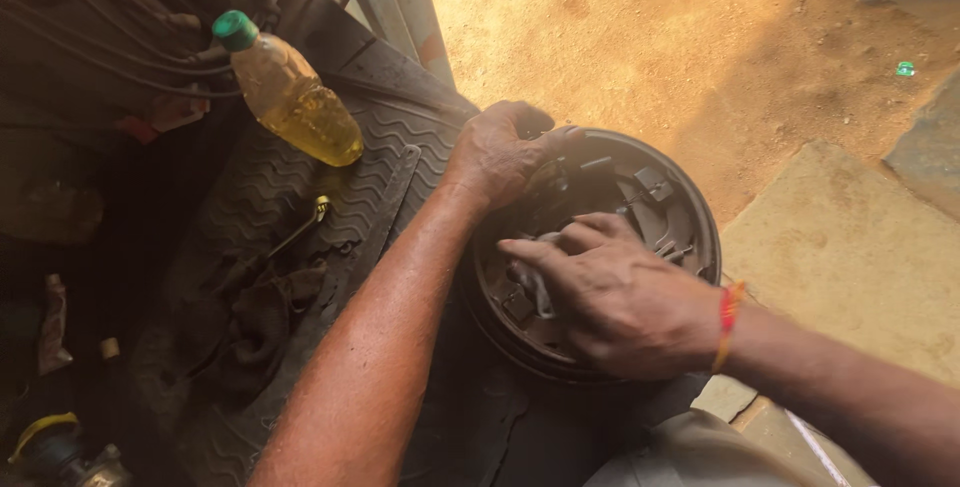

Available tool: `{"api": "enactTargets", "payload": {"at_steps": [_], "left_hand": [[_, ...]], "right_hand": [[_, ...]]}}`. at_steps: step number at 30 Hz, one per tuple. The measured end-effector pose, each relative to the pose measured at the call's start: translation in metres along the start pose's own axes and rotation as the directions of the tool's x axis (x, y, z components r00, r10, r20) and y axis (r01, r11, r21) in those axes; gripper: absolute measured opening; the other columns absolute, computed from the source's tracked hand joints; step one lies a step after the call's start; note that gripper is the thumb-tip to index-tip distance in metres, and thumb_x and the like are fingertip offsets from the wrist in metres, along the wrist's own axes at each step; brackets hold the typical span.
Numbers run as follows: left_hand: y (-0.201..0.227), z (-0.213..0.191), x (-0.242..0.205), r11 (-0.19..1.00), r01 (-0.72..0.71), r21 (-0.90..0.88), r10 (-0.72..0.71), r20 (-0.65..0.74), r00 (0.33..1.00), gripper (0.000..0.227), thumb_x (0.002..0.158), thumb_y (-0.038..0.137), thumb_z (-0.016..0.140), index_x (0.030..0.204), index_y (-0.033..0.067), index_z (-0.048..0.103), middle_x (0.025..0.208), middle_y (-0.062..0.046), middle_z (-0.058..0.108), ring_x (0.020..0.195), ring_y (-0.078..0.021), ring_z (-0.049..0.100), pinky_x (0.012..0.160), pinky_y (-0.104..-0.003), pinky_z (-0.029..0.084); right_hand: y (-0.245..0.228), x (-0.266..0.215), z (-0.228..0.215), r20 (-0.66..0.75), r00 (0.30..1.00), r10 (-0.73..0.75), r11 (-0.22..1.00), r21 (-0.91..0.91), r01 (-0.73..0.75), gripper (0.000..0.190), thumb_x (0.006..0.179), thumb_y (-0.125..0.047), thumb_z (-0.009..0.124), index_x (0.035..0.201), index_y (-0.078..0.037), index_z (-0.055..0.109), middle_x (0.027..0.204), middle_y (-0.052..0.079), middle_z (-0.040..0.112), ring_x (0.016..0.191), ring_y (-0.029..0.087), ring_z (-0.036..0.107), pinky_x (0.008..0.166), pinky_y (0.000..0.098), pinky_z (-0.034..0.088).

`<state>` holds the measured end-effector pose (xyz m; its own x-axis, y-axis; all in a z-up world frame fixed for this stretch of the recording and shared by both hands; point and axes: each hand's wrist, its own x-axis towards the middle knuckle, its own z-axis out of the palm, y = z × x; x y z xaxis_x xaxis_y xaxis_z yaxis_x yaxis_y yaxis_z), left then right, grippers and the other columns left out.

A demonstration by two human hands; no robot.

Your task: The person cleans a brake drum assembly using a rag and a flat metal tool. They wipe the internal components and scrape the surface to remove grime, then continue wiping the assembly.

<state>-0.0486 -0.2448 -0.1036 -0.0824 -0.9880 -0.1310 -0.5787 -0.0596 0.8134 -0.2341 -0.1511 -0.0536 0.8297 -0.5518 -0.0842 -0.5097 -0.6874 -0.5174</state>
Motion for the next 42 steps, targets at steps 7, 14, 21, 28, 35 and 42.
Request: {"api": "enactTargets", "payload": {"at_steps": [7,14,21,28,35,42], "left_hand": [[0.003,0.001,0.001,0.996,0.087,0.025,-0.088,0.029,0.996,0.061,0.081,0.060,0.073,0.113,0.0081,0.074,0.100,-0.013,0.078,0.091,-0.0214,0.077,0.077,-0.037,0.063],[0.002,0.000,0.002,0.998,0.053,0.034,-0.054,0.034,0.998,0.062,0.080,0.061,0.073,0.111,0.0077,0.073,0.099,-0.013,0.077,0.092,-0.0213,0.076,0.077,-0.038,0.063],[-0.004,0.000,0.003,0.996,-0.032,0.077,0.032,0.004,0.999,0.060,0.082,0.062,0.071,0.106,0.0078,0.077,0.100,-0.012,0.076,0.093,-0.0219,0.075,0.080,-0.039,0.060],[-0.001,0.002,0.003,0.999,-0.008,0.045,0.007,0.017,1.000,0.063,0.081,0.063,0.071,0.108,0.0071,0.076,0.099,-0.012,0.078,0.092,-0.0208,0.076,0.081,-0.038,0.061],[0.008,-0.002,-0.004,0.998,0.049,0.037,-0.051,0.049,0.997,0.058,0.083,0.061,0.071,0.109,0.0092,0.075,0.095,-0.012,0.078,0.090,-0.0211,0.077,0.077,-0.038,0.062],[0.007,-0.002,-0.001,0.997,0.062,0.043,-0.064,0.049,0.997,0.054,0.083,0.056,0.073,0.108,0.0089,0.076,0.094,-0.009,0.077,0.086,-0.0191,0.076,0.074,-0.037,0.062]], "right_hand": [[0.011,-0.002,-0.022,0.147,0.987,0.068,0.998,-0.004,-0.068,0.064,0.084,-0.038,0.075,0.141,-0.019,0.051,0.109,0.006,0.071,0.118,0.028,0.059,0.118,0.0585,0.021],[-0.003,-0.007,0.005,-0.102,0.991,-0.089,0.989,0.112,0.100,0.074,0.079,-0.016,0.064,0.149,-0.008,0.042,0.120,0.016,0.064,0.124,0.035,0.056,0.116,0.0590,0.026],[0.001,-0.003,-0.003,-0.062,0.998,-0.018,0.978,0.206,0.030,0.075,0.084,-0.016,0.070,0.151,-0.009,0.037,0.128,0.016,0.063,0.126,0.031,0.056,0.114,0.0557,0.025],[0.012,-0.018,0.003,-0.088,0.990,-0.110,0.965,0.230,0.127,0.076,0.084,-0.009,0.064,0.156,-0.008,0.037,0.132,0.013,0.066,0.122,0.030,0.061,0.111,0.0470,0.038],[0.040,-0.023,-0.009,0.000,1.000,0.023,0.993,0.119,-0.023,0.031,0.094,-0.017,0.067,0.125,-0.020,0.068,0.110,0.002,0.075,0.100,0.021,0.070,0.091,0.0397,0.051],[0.007,-0.019,-0.008,-0.213,0.969,0.122,0.913,0.406,-0.025,0.040,0.085,-0.013,0.071,0.124,-0.016,0.067,0.099,-0.001,0.080,0.104,0.019,0.071,0.098,0.0414,0.052]]}}
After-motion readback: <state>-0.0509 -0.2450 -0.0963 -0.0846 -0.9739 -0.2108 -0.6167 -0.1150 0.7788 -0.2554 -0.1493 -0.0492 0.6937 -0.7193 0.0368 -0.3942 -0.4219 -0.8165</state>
